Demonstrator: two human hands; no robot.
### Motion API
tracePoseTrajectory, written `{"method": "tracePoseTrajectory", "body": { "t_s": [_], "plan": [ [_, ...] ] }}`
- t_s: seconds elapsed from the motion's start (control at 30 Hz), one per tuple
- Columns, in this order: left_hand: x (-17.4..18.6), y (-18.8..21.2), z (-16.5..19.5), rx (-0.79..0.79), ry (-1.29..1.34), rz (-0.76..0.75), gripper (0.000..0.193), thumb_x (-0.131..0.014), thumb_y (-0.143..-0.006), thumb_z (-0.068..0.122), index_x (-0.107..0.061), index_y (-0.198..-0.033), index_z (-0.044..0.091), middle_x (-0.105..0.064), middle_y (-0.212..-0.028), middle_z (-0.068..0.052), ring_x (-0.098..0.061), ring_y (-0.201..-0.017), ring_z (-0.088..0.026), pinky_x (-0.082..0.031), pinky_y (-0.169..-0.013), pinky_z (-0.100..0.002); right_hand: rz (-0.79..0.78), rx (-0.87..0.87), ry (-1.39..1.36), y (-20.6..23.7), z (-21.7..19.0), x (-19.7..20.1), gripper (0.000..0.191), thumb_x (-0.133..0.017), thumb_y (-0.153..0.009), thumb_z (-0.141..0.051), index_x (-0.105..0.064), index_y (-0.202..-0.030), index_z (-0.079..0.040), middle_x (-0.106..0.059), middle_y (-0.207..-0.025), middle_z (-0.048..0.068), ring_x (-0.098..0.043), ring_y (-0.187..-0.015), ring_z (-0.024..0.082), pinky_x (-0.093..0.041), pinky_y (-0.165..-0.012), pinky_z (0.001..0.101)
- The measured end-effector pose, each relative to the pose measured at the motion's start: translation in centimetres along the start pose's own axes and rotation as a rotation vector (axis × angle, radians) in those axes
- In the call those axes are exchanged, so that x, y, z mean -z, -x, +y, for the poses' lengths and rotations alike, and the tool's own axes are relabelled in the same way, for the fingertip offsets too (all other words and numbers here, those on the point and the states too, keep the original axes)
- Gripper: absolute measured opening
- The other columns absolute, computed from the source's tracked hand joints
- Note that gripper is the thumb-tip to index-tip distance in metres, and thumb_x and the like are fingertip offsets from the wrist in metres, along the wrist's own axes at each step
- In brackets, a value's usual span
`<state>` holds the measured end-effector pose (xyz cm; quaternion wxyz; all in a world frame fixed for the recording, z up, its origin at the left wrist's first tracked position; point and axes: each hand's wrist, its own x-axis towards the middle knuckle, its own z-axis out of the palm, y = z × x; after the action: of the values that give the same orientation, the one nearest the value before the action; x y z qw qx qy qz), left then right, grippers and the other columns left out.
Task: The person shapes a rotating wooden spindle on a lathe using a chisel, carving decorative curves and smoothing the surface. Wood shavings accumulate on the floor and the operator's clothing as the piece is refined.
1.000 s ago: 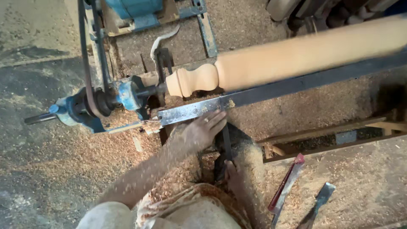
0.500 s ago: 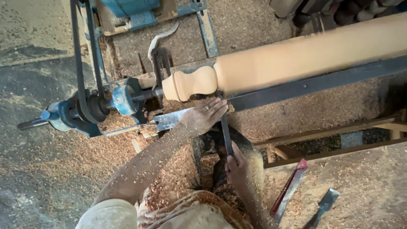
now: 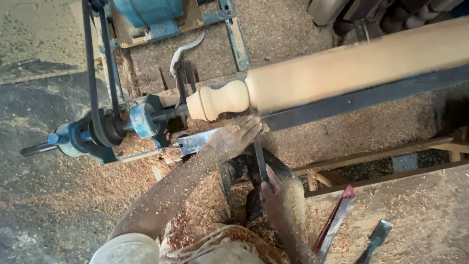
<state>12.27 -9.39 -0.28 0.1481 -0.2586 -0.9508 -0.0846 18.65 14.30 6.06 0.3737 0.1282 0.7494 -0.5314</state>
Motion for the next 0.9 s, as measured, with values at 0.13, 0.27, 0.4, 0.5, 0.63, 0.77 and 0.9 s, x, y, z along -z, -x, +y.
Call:
{"method": "tracePoseTrajectory", "body": {
  "t_s": [0.13, 0.27, 0.4, 0.5, 0.63, 0.77, 0.9],
  "plan": [
    [-0.2, 0.5, 0.1, 0.024, 0.009, 0.059, 0.056, -0.057, -0.094, 0.011, -0.048, -0.149, 0.001, -0.053, -0.154, -0.016, -0.05, -0.146, -0.03, -0.049, -0.114, -0.04, 0.014, -0.051, -0.054, 0.3, -0.7, -0.1, 0.059, -0.053, -0.099, -0.017, -0.044, -0.157, -0.022, -0.049, -0.059, -0.001, -0.04, -0.046, 0.009, -0.036, -0.042, 0.0265],
    [0.5, 0.7, 0.3, 0.024, -0.01, 0.079, 0.054, -0.056, -0.1, 0.012, -0.046, -0.152, -0.001, -0.05, -0.157, -0.017, -0.048, -0.146, -0.031, -0.046, -0.118, -0.043, 0.007, -0.107, -0.066, 0.8, -1.0, -0.1, 0.06, -0.053, -0.098, -0.019, -0.043, -0.157, -0.024, -0.048, -0.059, -0.001, -0.04, -0.045, 0.01, -0.036, -0.04, 0.0269],
    [1.3, -0.2, 0.1, 0.056, 0.046, -0.128, 0.054, -0.053, -0.096, 0.016, -0.047, -0.147, -0.001, -0.051, -0.153, -0.02, -0.049, -0.14, -0.034, -0.043, -0.114, -0.045, -0.003, -0.039, -0.086, 0.8, -0.5, 0.0, 0.06, -0.054, -0.098, -0.02, -0.044, -0.157, -0.021, -0.048, -0.06, -0.002, -0.04, -0.045, 0.009, -0.036, -0.04, 0.0257],
    [1.6, -0.6, -0.2, 0.054, 0.066, -0.125, 0.056, -0.052, -0.094, 0.014, -0.047, -0.147, -0.001, -0.051, -0.152, -0.02, -0.051, -0.14, -0.033, -0.043, -0.116, -0.044, 0.001, -0.013, -0.079, 0.4, 0.3, -0.1, 0.061, -0.053, -0.098, -0.02, -0.043, -0.157, -0.02, -0.048, -0.06, -0.002, -0.041, -0.046, 0.009, -0.035, -0.041, 0.0259],
    [1.9, -0.3, -0.1, 0.018, 0.05, -0.001, 0.054, -0.052, -0.099, 0.013, -0.046, -0.15, -0.002, -0.052, -0.153, -0.019, -0.052, -0.142, -0.032, -0.043, -0.12, -0.044, -0.038, 0.362, -0.029, 0.2, 1.2, 0.0, 0.055, -0.053, -0.102, -0.018, -0.045, -0.156, -0.01, -0.05, -0.07, -0.005, -0.048, -0.058, 0.006, -0.041, -0.05, 0.0242],
    [1.9, 0.2, 0.4, 0.03, 0.007, -0.08, 0.057, -0.051, -0.099, 0.013, -0.041, -0.153, -0.001, -0.047, -0.158, -0.017, -0.048, -0.145, -0.032, -0.044, -0.112, -0.044, 0.096, 0.127, 0.061, 0.2, 0.2, 0.8, 0.054, -0.055, -0.096, -0.015, -0.058, -0.149, -0.014, -0.054, -0.065, -0.002, -0.048, -0.055, 0.009, -0.041, -0.048, 0.0264],
    [2.0, 0.7, 0.4, -0.099, -0.167, 0.075, 0.058, -0.05, -0.102, 0.014, -0.037, -0.156, -0.004, -0.042, -0.162, -0.016, -0.044, -0.148, -0.031, -0.043, -0.122, -0.044, 0.091, 0.017, 0.084, 1.0, -1.2, 2.1, 0.051, -0.056, -0.096, -0.015, -0.059, -0.147, -0.019, -0.053, -0.062, -0.002, -0.048, -0.051, 0.01, -0.041, -0.046, 0.0275]
  ]
}}
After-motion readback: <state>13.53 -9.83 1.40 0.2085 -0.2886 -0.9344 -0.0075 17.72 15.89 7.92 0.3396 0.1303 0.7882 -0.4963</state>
